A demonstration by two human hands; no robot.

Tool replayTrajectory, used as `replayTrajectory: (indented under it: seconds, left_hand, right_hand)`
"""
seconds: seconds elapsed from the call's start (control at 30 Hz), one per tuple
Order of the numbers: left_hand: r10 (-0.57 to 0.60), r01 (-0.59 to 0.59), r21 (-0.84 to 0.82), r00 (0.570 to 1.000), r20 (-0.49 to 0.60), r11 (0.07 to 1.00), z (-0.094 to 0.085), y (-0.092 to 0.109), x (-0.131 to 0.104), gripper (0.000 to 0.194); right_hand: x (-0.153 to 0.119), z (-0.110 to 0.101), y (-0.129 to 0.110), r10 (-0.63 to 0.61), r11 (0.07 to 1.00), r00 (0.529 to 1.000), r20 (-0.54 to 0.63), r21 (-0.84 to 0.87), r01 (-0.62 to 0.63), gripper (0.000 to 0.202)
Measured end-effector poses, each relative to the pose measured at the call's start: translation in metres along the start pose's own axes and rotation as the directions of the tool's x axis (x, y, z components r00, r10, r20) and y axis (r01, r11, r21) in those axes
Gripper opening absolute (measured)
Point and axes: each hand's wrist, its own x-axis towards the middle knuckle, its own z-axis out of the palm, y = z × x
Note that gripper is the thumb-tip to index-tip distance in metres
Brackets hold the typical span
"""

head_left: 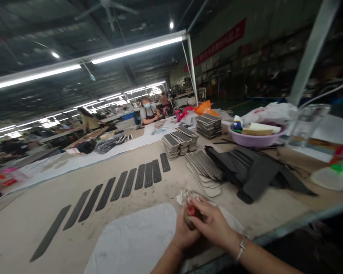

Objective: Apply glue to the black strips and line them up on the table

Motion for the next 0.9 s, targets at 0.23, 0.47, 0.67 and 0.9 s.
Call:
replayTrajectory:
  seconds: [0.23, 0.47, 0.67, 0.9]
  left_hand:
    - [0.032, -0.044, 0.07, 0.985, 0.171, 0.997, -0.013, -0.01, -0.003, 0.055]
    - [-0.021, 0.0, 0.094, 0.974, 0.225, 0.996, -0.021, -0.025, 0.001, 0.055]
    - [-0.012, -0.02, 0.13, 0.971, 0.241, 0.991, -0.024, -0.028, 0.003, 0.055]
    - [0.037, -0.077, 0.172, 0.973, 0.226, 0.982, -0.016, -0.021, 0.0, 0.049]
  right_hand:
    - [0.013, -0.029, 0.009, 0.0, 0.996, 0.985, 0.173, 0.083, -0.015, 0.083]
    - [0.019, -0.064, 0.013, -0.183, 0.93, 0.845, 0.502, 0.368, -0.018, 0.064]
    - [0.024, -0.051, 0.012, -0.244, 0.94, 0.89, 0.385, 0.318, 0.12, 0.028]
    - [0.019, -0.039, 0.004, -0.145, 0.955, 0.962, 0.23, 0.287, 0.075, 0.016]
